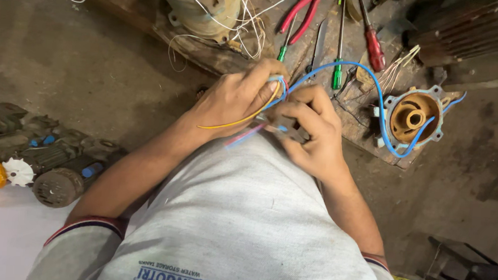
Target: The person sits at a workbench and strips insulation from the ends of electrical wires using pliers and a small blade, working on one wire at a time and setting stripped wires aside. The wires appear to be leads for motor stator housings on the bench.
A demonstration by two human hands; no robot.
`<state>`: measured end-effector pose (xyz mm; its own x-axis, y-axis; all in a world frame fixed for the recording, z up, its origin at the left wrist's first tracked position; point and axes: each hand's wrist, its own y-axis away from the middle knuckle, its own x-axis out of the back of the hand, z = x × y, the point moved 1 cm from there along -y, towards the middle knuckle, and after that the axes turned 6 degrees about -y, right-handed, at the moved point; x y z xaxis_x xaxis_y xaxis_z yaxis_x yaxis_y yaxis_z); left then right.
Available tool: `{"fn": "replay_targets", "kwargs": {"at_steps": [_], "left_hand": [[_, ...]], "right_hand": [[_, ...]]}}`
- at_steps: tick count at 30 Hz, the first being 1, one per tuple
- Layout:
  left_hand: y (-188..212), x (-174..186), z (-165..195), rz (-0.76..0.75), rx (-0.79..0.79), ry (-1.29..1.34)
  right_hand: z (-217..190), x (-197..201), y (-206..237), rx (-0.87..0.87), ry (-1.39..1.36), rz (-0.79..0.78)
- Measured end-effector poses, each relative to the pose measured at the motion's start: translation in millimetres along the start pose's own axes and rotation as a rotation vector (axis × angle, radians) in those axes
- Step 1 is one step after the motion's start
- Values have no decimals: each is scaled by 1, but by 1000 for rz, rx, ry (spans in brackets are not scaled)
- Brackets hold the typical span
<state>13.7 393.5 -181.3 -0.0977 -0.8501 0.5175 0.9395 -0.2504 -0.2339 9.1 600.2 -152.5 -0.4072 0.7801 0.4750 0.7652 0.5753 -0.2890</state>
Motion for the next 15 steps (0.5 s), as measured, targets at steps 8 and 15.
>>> {"fn": "replay_targets", "kwargs": {"at_steps": [8, 15], "left_hand": [[2, 4, -3, -94, -120, 246], [-1, -8, 12, 6, -155, -61]], "right_hand": [[44, 2, 26, -157, -951, 160], [36, -5, 27, -196, -1014, 393]]}}
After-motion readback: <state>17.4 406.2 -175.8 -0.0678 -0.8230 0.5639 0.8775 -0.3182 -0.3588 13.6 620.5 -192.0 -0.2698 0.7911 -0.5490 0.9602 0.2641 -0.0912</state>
